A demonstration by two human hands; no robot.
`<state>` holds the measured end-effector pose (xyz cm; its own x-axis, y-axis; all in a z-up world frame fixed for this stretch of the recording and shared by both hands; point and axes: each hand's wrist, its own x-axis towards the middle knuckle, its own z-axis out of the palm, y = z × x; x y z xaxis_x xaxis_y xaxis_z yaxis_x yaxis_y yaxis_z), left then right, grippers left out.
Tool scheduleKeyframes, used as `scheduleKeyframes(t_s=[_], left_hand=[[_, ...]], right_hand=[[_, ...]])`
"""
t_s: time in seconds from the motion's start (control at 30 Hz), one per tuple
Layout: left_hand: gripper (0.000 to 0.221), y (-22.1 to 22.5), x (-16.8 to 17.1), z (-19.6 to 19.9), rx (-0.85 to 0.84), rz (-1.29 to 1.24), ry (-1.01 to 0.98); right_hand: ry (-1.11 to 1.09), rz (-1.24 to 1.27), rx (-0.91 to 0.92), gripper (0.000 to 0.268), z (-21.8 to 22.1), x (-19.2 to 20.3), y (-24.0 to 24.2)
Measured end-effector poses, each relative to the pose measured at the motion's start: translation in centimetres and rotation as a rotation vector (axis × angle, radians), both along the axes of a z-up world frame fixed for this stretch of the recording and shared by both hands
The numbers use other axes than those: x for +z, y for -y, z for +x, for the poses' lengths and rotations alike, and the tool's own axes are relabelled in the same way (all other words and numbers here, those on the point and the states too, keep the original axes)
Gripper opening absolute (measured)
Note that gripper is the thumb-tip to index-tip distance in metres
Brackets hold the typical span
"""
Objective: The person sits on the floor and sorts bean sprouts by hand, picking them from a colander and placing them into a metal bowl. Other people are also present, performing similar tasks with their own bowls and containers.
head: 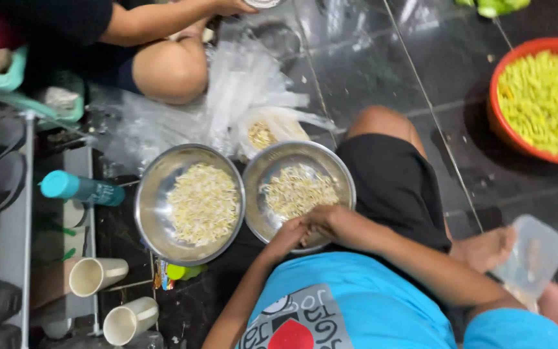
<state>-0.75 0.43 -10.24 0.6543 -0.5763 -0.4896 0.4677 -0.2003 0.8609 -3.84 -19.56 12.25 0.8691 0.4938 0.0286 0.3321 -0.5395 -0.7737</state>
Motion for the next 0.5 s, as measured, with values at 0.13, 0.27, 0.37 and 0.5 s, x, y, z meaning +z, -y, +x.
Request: scheduleKeyframes(t_s=[0.13,0.27,0.37,0.5], left_hand=[[0.016,0.0,7.4,0.1,-0.021,-0.095,-0.055],[0.024,-0.3,9.7,0.5,-0.077,-0.103,-0.017],[0.025,-0.2,10.0,0.4,-0.073,-0.093,-0.025],[0.023,-0.3,12.0,0.5,-0.115,-0.087,-0.025]], right_hand=[[-0.028,-0.075,-0.019,0.016,-0.7,-1.5,-0.8],[0.015,-0.123,-0.065,0.015,0.4,-2.4,-0.9],[-0.041,-0.132,-0.069,0.009,0.5,-2.4,-1.5],[-0.083,-0.113,-0.091,0.008,0.6,-1.3,-1.9]])
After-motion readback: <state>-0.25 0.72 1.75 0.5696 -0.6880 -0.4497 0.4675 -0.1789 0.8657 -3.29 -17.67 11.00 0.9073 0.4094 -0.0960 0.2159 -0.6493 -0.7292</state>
